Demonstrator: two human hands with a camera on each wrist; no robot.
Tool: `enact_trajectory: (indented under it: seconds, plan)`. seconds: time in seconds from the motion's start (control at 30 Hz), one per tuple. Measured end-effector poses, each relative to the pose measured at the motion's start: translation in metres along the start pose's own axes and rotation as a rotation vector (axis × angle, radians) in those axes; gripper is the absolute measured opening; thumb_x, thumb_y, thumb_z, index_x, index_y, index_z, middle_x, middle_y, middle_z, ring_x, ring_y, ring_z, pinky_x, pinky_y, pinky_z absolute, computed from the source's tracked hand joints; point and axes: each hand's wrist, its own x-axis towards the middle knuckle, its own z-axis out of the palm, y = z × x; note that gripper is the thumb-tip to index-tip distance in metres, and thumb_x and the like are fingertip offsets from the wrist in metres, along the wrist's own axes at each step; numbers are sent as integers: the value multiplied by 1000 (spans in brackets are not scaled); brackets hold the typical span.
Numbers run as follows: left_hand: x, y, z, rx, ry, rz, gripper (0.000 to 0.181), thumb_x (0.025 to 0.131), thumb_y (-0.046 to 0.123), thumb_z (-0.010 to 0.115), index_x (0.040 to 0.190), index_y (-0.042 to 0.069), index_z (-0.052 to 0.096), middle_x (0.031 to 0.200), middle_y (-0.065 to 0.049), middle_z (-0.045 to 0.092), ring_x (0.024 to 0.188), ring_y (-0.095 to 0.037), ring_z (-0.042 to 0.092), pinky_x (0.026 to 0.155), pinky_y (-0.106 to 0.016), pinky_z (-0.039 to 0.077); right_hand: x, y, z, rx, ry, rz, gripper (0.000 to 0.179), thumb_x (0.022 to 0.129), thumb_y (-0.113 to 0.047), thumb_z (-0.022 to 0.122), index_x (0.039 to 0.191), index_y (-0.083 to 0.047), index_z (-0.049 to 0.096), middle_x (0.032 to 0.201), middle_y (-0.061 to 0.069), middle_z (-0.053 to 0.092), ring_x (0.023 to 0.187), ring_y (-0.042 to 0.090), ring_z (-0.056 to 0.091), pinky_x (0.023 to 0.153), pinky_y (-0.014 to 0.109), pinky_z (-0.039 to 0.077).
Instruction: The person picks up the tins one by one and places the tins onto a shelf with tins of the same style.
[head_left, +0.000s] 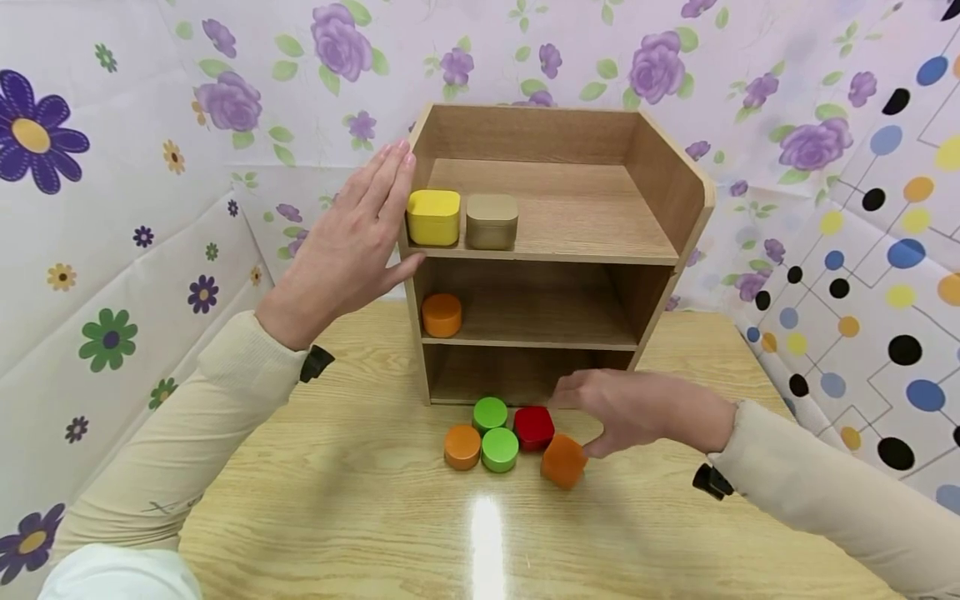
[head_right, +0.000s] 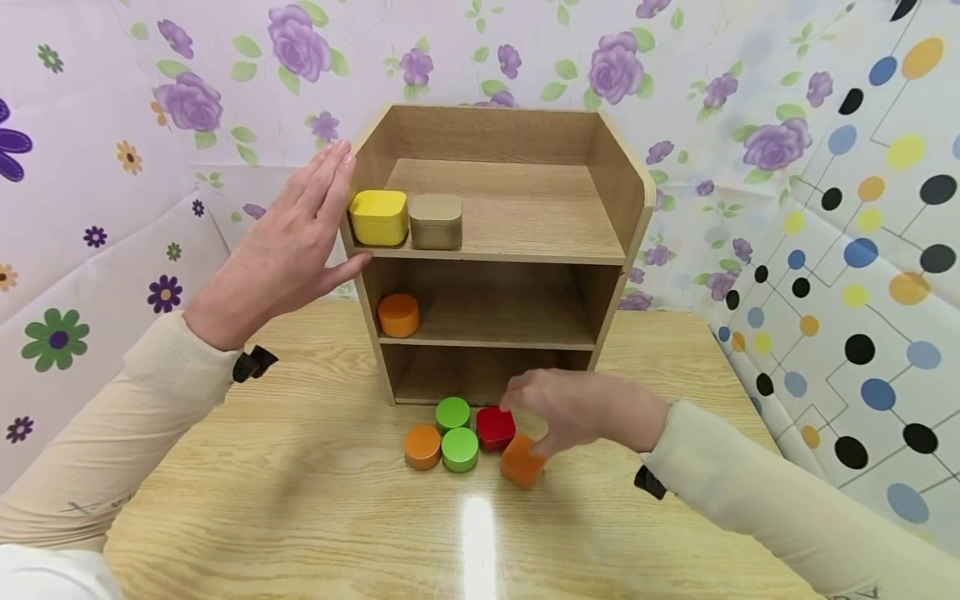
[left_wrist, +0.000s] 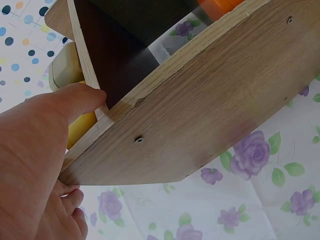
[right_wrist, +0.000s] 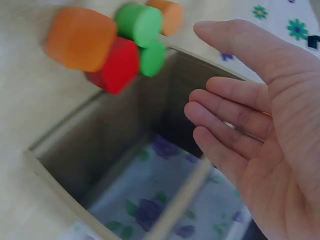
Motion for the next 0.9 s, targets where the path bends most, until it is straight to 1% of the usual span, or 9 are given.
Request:
enact_trajectory:
  seconds: [0.13,0.3,0.47,0.57,0.77,0.9]
  plan:
    - [0,0,0,-8,-3,0,110,90,37,82,163,-12,16,173,-30,21,162,-42,23,137,-44,17,8,4,19,13,-48,20,59,87,-23,86,140,-6,65,144,13,65,133,33,63,109,44,58]
    - [0,0,0,-15,-6,-4,110,91,37,82,164,-12,15,173,-29,19,162,-42,22,137,-44,17,17,6,39,26,-69,0,57,86,-20,86,139,-9,67,142,8,67,133,29,62,109,41,58]
    - [0,0,1,-14,-2,-3,110,91,37,82,164,-12,15,173,-29,20,162,-42,22,137,-44,16,22,10,55,1,-50,-33,56,84,-20,87,136,-9,68,136,4,70,125,25,64,106,35,59]
    - [0,1,1,-18,4,-2,111,90,36,82,164,-12,15,173,-29,20,162,-42,22,138,-43,16,23,12,63,-24,-38,-43,57,83,-20,88,135,-9,68,135,5,70,124,25,65,103,33,60]
    - [0,0,0,-22,1,-8,110,90,36,82,164,-12,16,173,-29,20,162,-43,23,137,-44,17,25,16,73,-86,25,-87,58,79,-22,90,132,-9,70,133,7,71,125,26,67,105,35,60]
    - [-1,0,0,-22,-2,-11,110,90,36,82,164,-12,15,173,-29,20,162,-43,23,137,-44,17,27,19,78,-133,46,-102,59,78,-22,90,132,-9,70,134,7,70,127,26,67,107,36,59]
